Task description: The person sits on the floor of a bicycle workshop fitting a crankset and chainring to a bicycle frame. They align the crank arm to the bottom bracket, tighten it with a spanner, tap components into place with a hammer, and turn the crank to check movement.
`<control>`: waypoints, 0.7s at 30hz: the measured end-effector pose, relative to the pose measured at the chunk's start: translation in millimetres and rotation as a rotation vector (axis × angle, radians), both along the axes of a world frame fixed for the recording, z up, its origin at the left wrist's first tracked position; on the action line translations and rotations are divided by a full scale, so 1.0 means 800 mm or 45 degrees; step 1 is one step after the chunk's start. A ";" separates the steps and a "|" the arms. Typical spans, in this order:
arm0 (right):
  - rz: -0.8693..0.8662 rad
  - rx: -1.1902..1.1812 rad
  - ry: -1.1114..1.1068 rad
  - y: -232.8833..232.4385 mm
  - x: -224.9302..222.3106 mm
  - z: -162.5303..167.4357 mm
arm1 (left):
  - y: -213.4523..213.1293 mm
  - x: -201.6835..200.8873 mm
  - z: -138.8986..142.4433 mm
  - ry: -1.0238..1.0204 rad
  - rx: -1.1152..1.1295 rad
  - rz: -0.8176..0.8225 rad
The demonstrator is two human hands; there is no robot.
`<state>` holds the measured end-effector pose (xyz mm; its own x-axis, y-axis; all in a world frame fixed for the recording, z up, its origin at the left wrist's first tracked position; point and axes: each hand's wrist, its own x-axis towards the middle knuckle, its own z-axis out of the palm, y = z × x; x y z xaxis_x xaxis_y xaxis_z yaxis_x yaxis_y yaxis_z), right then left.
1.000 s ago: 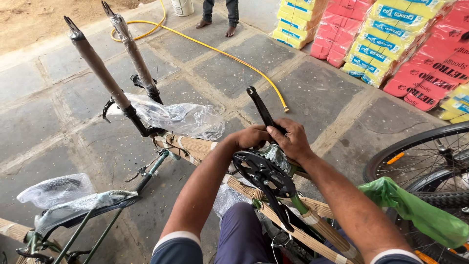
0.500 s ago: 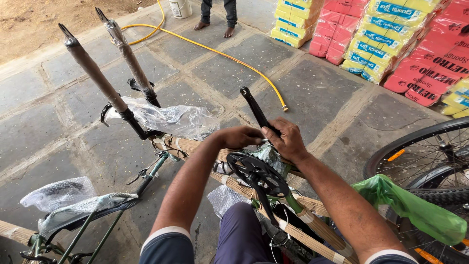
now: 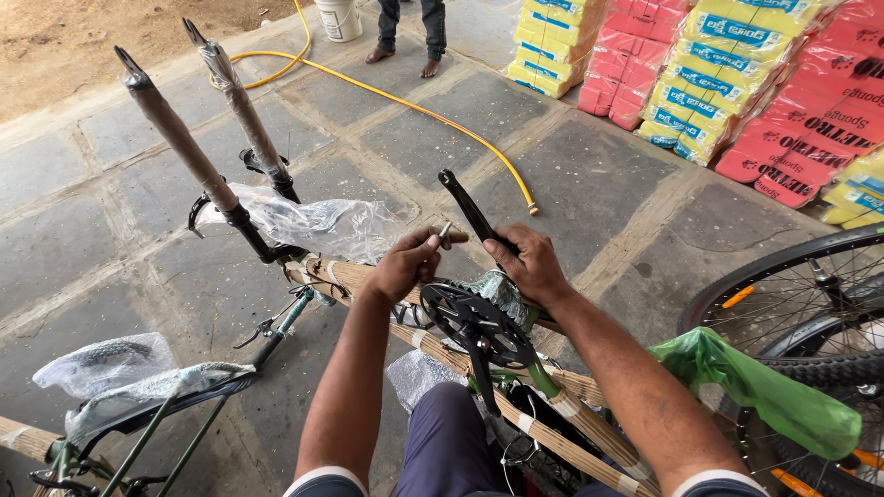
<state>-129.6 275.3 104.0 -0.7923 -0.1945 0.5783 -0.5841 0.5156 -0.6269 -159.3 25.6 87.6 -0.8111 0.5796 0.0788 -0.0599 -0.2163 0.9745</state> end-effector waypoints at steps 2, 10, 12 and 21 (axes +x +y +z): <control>0.016 -0.015 0.003 -0.001 0.001 0.001 | 0.006 0.000 -0.004 0.056 0.148 -0.101; 0.138 -0.405 0.008 0.008 0.008 -0.004 | 0.054 -0.032 -0.013 0.160 -0.133 -0.132; 0.137 -0.541 -0.203 0.009 0.007 -0.007 | 0.055 -0.031 -0.008 0.205 -0.189 -0.114; 0.327 -0.884 -0.220 0.016 0.013 -0.014 | 0.060 -0.027 -0.008 0.340 -0.363 -0.003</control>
